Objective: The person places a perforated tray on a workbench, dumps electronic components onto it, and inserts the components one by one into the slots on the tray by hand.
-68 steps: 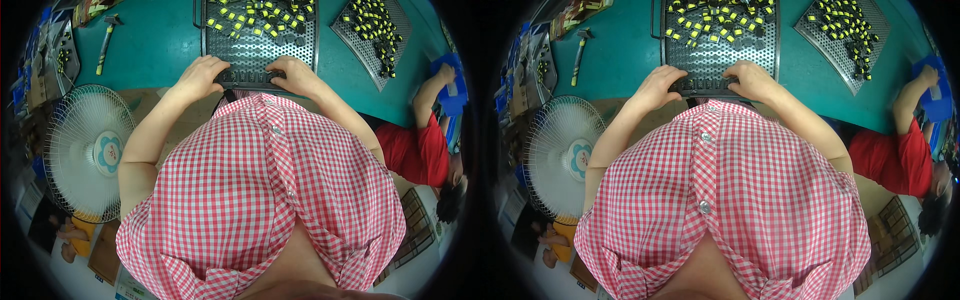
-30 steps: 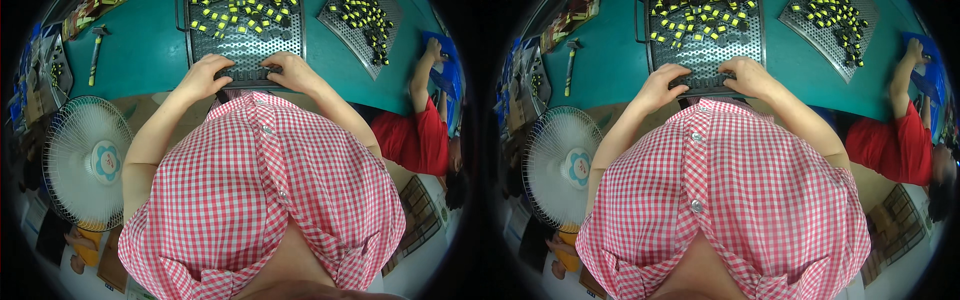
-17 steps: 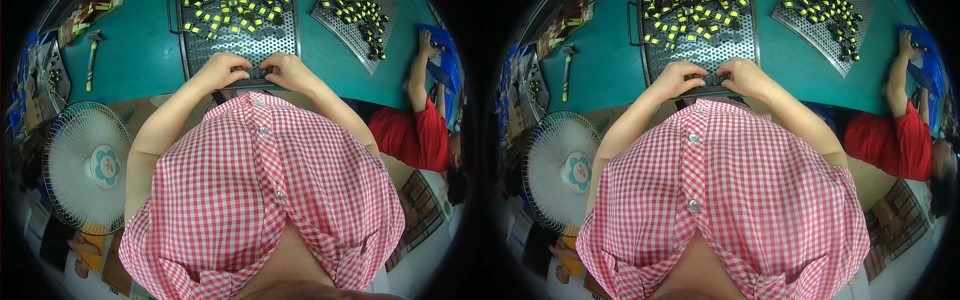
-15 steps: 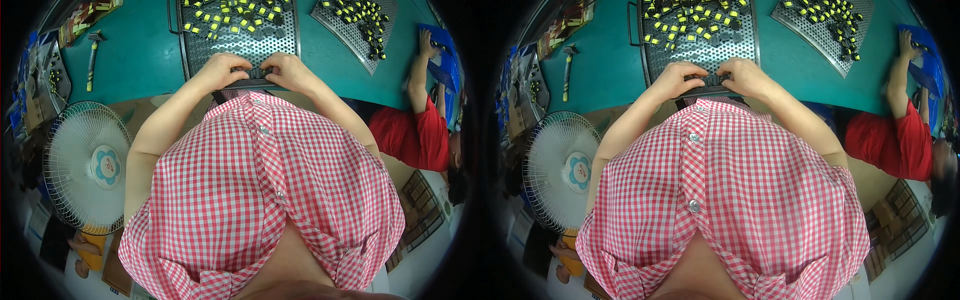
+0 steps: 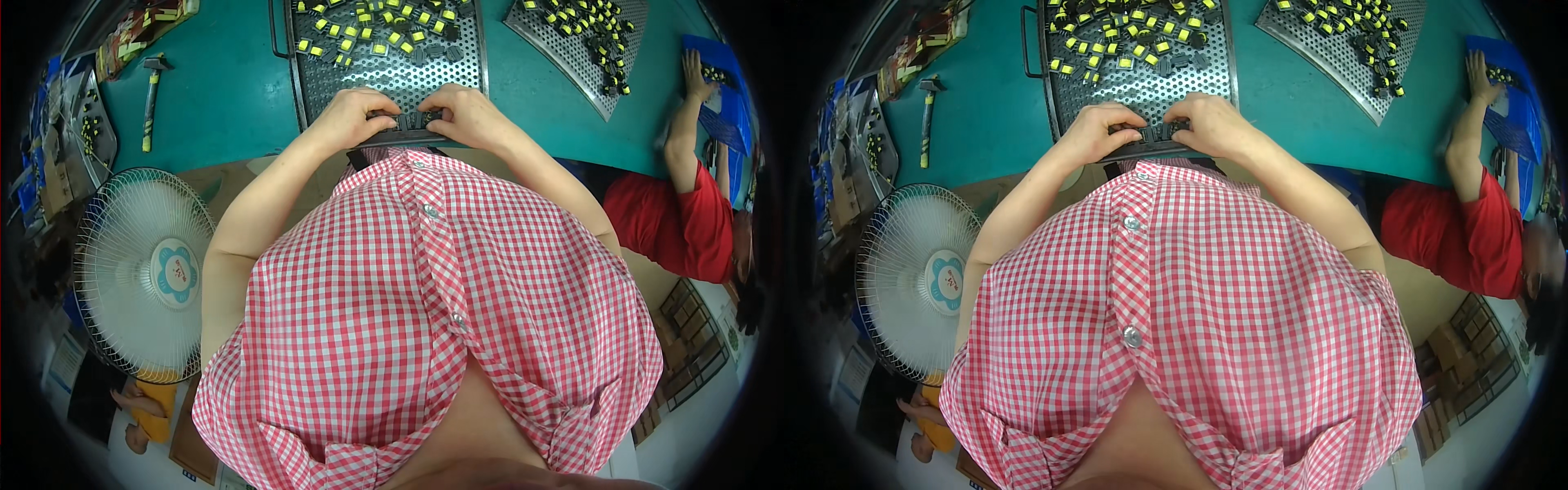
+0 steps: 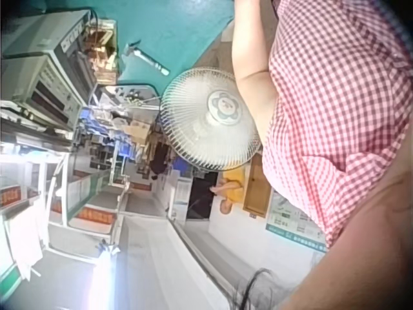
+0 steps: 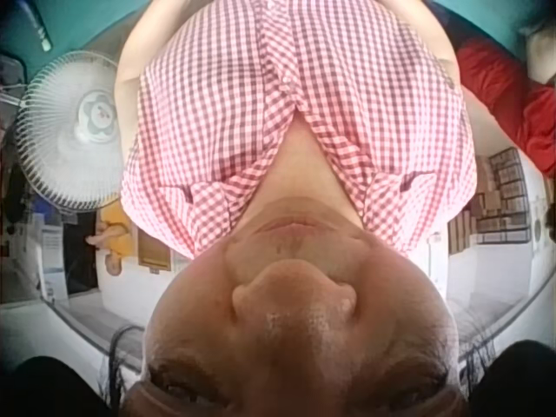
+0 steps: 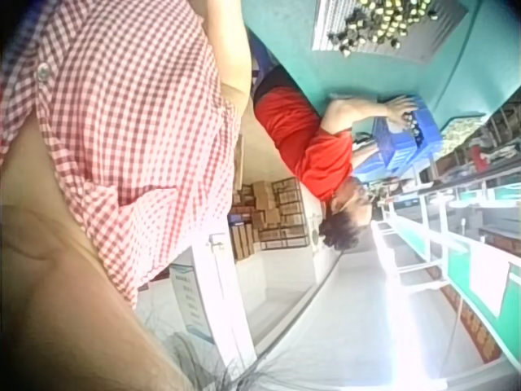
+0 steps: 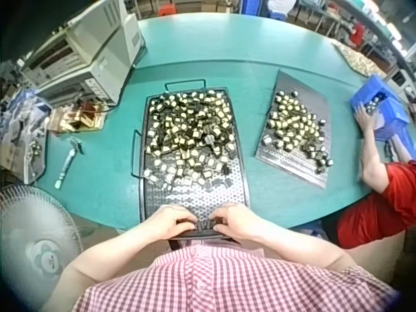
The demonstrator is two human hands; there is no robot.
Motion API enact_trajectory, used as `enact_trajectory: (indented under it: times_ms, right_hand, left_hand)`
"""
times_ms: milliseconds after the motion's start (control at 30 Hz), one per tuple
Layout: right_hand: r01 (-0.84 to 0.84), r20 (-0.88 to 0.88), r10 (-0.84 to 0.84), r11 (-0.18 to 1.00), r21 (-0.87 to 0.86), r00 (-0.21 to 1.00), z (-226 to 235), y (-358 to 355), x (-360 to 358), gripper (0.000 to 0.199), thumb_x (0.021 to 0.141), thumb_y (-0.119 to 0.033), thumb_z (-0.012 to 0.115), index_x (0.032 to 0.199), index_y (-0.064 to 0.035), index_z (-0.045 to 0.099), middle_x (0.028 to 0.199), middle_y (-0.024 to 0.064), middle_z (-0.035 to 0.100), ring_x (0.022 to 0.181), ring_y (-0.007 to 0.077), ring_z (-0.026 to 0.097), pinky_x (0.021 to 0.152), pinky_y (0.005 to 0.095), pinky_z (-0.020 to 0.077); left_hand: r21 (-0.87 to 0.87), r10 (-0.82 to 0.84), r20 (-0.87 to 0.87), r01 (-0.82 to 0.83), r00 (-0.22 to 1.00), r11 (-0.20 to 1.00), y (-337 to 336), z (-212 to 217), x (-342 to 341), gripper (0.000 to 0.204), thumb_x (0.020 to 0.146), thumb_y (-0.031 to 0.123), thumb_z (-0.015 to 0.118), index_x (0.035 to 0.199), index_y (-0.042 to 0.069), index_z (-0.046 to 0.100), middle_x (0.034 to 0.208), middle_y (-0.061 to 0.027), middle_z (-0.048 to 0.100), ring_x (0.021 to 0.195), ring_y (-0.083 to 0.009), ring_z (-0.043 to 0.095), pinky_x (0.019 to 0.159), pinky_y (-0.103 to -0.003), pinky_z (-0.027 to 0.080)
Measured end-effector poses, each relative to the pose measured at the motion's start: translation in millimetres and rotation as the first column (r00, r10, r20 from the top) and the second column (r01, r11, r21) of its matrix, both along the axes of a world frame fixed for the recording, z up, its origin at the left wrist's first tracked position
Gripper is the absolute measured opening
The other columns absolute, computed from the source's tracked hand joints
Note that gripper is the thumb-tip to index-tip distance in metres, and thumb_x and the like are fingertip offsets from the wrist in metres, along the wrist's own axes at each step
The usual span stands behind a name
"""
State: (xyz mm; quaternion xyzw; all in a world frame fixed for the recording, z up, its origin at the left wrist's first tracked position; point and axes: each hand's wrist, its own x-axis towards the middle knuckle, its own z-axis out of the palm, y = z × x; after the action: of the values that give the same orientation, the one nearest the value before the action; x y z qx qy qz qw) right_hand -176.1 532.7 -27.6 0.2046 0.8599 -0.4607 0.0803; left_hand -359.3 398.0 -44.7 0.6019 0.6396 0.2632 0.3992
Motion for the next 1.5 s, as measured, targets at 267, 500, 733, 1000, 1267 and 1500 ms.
enact_trajectory:
  times_ms: [267,500,733,1000,1267,1500]
  right_hand:
    - [-0.011,0.011,0.011,1.000,0.026,1.000,0.5,-0.2,-0.2,0.027,0.069,-0.011,0.067,0.095,-0.0060,0.066,0.092,0.0124,0.064,0.087,0.0270,0.060,0.077,0.0369,0.0486]
    - [0.001,0.005,-0.001,1.000,0.003,1.000,2.2,0.9,0.2,0.029,0.067,-0.007,0.067,0.095,-0.0026,0.065,0.091,0.0133,0.064,0.085,0.0269,0.061,0.077,0.0362,0.0495]
    - [0.045,0.030,-0.043,0.997,-0.065,0.999,4.8,2.7,1.3,0.026,0.066,-0.002,0.064,0.092,0.0004,0.062,0.086,0.0148,0.064,0.078,0.0265,0.063,0.071,0.0347,0.0511]
    - [0.072,0.009,-0.072,0.995,-0.068,0.997,0.1,2.8,4.4,0.022,0.066,-0.002,0.064,0.088,0.0000,0.063,0.082,0.0146,0.064,0.075,0.0260,0.063,0.069,0.0351,0.0507]
    - [0.093,-0.047,-0.095,0.994,-0.053,0.994,-2.4,0.3,6.5,0.020,0.066,-0.003,0.065,0.086,-0.0009,0.064,0.080,0.0150,0.063,0.074,0.0270,0.063,0.068,0.0355,0.0505]
    - [0.137,-0.074,-0.142,0.988,-0.072,0.987,-3.1,-1.9,9.6,0.019,0.066,-0.002,0.064,0.086,0.0000,0.064,0.081,0.0159,0.062,0.072,0.0273,0.063,0.066,0.0350,0.0509]
  left_hand:
    - [0.006,0.013,0.000,-0.013,1.000,1.000,-0.3,1.1,3.4,0.019,0.073,0.013,0.070,0.090,0.006,0.067,0.085,-0.0089,0.065,0.082,-0.0242,0.062,0.072,-0.034,0.049]
    - [0.014,-0.011,-0.036,0.011,0.999,1.000,4.1,1.9,5.2,0.019,0.072,0.015,0.070,0.089,0.005,0.066,0.084,-0.0087,0.065,0.080,-0.0242,0.062,0.071,-0.034,0.049]
    - [-0.080,0.013,0.014,-0.012,1.000,0.997,12.1,7.6,8.9,0.021,0.072,0.014,0.070,0.090,0.005,0.066,0.085,-0.0089,0.064,0.078,-0.0233,0.062,0.068,-0.033,0.050]
    - [-0.079,0.018,0.021,-0.016,1.000,0.997,12.5,5.6,12.4,0.023,0.071,0.015,0.071,0.090,0.004,0.066,0.084,-0.0092,0.064,0.078,-0.0225,0.062,0.069,-0.034,0.050]
    - [0.034,-0.015,-0.031,0.016,0.999,0.999,22.9,-1.7,24.1,0.020,0.071,0.018,0.070,0.086,0.005,0.066,0.082,-0.0095,0.064,0.079,-0.0257,0.061,0.073,-0.035,0.048]
    - [0.026,-0.019,-0.022,0.020,1.000,0.999,22.4,-1.7,25.6,0.018,0.071,0.018,0.069,0.083,0.005,0.067,0.081,-0.0088,0.064,0.082,-0.0265,0.060,0.078,-0.037,0.046]
